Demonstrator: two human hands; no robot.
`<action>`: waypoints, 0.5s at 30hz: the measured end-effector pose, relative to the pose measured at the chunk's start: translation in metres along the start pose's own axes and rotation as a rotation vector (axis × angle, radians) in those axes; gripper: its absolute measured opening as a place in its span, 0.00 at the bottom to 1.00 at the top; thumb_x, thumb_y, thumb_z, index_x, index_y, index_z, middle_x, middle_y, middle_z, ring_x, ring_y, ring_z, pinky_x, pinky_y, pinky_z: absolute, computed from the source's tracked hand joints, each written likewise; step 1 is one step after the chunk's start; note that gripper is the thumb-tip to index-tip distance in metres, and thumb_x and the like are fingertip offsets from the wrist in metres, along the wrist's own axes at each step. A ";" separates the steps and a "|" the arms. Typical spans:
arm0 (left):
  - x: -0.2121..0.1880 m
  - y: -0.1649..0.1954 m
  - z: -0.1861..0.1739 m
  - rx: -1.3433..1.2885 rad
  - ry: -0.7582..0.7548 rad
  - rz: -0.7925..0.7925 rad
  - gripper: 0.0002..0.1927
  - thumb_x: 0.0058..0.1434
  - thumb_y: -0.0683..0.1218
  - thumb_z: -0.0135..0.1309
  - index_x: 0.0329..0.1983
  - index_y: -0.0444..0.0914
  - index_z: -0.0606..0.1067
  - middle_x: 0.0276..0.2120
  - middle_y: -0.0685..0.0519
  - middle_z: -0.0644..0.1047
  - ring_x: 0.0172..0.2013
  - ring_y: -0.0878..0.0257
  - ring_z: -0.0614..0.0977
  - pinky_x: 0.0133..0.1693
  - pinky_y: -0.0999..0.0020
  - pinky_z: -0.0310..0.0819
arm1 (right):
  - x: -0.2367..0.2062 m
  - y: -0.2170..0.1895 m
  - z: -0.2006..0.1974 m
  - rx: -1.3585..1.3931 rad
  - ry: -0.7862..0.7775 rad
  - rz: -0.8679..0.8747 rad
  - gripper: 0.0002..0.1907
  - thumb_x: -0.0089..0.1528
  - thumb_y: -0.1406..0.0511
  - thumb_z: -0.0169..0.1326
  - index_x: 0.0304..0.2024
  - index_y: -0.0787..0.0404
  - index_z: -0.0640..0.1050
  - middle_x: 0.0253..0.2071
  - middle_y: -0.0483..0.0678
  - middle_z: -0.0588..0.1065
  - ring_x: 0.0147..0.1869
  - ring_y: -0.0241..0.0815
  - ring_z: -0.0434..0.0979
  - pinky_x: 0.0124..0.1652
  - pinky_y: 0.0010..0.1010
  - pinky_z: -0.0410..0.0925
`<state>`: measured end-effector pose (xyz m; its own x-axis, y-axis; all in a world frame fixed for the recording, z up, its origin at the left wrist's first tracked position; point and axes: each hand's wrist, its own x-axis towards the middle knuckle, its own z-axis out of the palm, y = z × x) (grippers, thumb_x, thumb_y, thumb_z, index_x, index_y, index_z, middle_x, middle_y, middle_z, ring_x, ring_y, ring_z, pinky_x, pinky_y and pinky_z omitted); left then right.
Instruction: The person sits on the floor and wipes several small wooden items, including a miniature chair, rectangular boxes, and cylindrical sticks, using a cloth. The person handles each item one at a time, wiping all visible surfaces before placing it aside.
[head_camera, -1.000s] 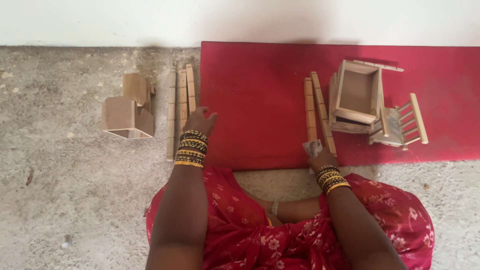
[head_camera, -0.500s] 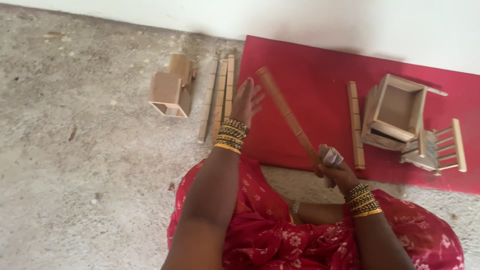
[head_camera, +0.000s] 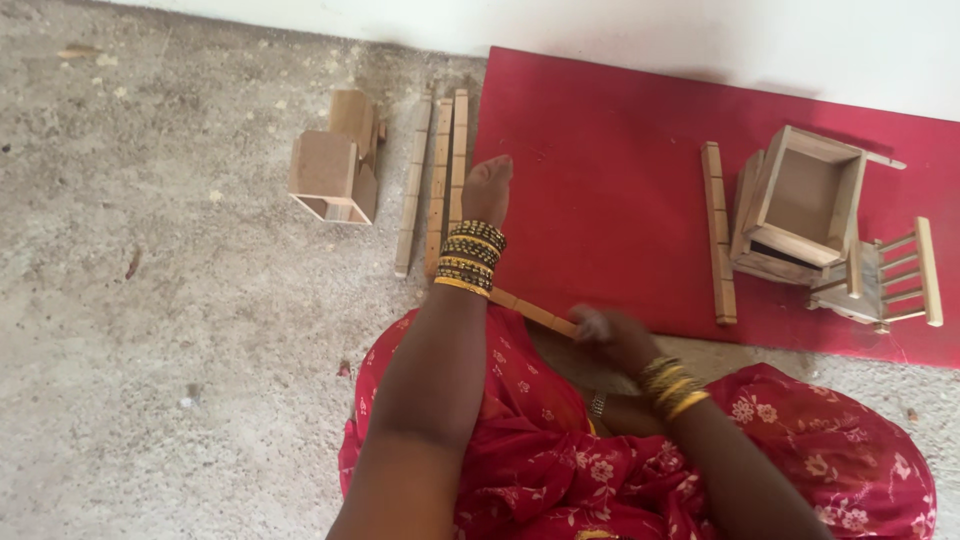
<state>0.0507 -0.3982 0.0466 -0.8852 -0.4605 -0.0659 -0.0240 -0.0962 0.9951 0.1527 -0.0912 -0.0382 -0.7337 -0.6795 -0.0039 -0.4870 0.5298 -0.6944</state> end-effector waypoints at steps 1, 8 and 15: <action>0.001 0.000 -0.001 -0.048 -0.019 -0.025 0.26 0.67 0.56 0.53 0.55 0.29 0.77 0.44 0.46 0.82 0.45 0.60 0.81 0.49 0.66 0.76 | 0.000 -0.004 0.008 -0.136 0.003 0.017 0.18 0.62 0.62 0.49 0.54 0.55 0.77 0.39 0.46 0.80 0.42 0.43 0.81 0.43 0.36 0.74; -0.006 0.008 -0.016 0.124 -0.023 0.011 0.22 0.64 0.56 0.55 0.51 0.33 0.79 0.44 0.48 0.84 0.47 0.62 0.83 0.50 0.67 0.76 | 0.016 -0.016 0.028 -0.355 -0.024 0.096 0.09 0.62 0.62 0.55 0.44 0.53 0.80 0.39 0.48 0.81 0.44 0.47 0.80 0.47 0.43 0.73; -0.002 0.010 -0.047 0.466 0.091 0.064 0.25 0.70 0.61 0.52 0.48 0.33 0.77 0.44 0.37 0.75 0.44 0.45 0.74 0.46 0.49 0.68 | 0.001 -0.014 -0.014 0.264 0.147 0.570 0.10 0.64 0.62 0.59 0.43 0.60 0.77 0.33 0.48 0.77 0.33 0.45 0.76 0.34 0.40 0.72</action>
<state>0.0744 -0.4396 0.0536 -0.8480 -0.5299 0.0113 -0.1949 0.3317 0.9231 0.1522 -0.0921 -0.0189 -0.9092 -0.2417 -0.3390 0.1175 0.6321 -0.7660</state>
